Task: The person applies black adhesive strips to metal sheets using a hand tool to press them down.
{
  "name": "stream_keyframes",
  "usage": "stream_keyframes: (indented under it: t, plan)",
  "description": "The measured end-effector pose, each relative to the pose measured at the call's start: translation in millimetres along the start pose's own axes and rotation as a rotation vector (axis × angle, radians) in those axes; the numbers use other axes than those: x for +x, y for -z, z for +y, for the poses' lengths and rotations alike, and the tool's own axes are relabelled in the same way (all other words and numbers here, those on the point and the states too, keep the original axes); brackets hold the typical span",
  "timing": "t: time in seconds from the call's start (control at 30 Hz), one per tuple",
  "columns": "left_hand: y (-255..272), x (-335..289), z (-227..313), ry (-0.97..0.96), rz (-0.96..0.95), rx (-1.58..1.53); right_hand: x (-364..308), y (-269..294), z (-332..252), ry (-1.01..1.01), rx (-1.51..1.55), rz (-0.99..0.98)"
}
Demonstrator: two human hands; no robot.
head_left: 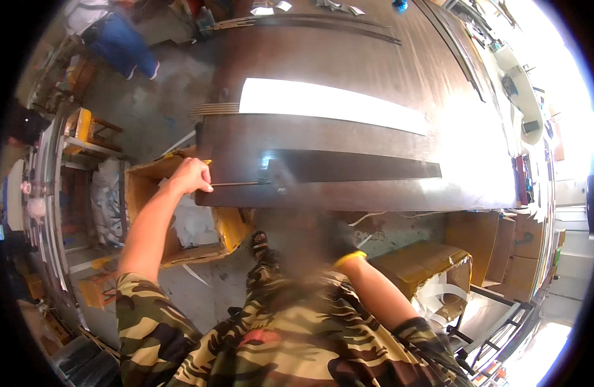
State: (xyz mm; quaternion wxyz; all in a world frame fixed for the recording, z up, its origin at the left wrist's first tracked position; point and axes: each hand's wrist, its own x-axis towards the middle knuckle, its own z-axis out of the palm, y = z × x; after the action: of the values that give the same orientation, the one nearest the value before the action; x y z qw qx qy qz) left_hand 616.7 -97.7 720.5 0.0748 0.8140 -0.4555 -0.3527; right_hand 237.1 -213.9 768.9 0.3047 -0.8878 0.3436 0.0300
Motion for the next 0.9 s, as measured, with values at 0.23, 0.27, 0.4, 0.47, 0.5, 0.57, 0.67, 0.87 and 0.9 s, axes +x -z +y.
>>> stream_keyframes:
  t: [0.23,0.27,0.4,0.47,0.5,0.57,0.67,0.87,0.9]
  plan:
    - [-0.7,-4.6,-5.5,0.104,-0.017,0.040,-77.2,83.4,270.9,-0.566,-0.031,0.277]
    - [1.0,-4.4,-2.3,0.137,-0.016,0.057,-86.0,93.9,320.8,-0.634,-0.059,0.343]
    - [5.0,0.9,4.7,0.151,-0.022,0.094,-98.9,161.8,437.1,-0.799,-0.142,0.500]
    - [5.3,0.0,6.9,0.175,-0.028,0.102,-101.1,174.4,439.2,-0.859,0.028,0.468]
    - [4.6,-1.3,5.0,0.147,-0.009,0.098,-102.1,174.8,433.8,-0.881,0.114,0.447]
    - [2.6,-1.7,6.4,0.143,-0.011,0.076,-108.1,130.6,408.7,-0.783,0.027,0.649]
    - [0.1,-3.3,5.9,0.069,0.027,0.015,-92.0,55.6,325.7,-0.553,0.267,0.566]
    - [-24.9,-31.8,-3.5,-0.311,0.403,-0.024,-18.7,-14.0,39.1,-0.209,0.237,-0.034]
    - [-35.2,-31.5,-6.8,-0.412,0.494,0.012,-6.6,-11.3,6.0,-0.126,0.238,-0.139]
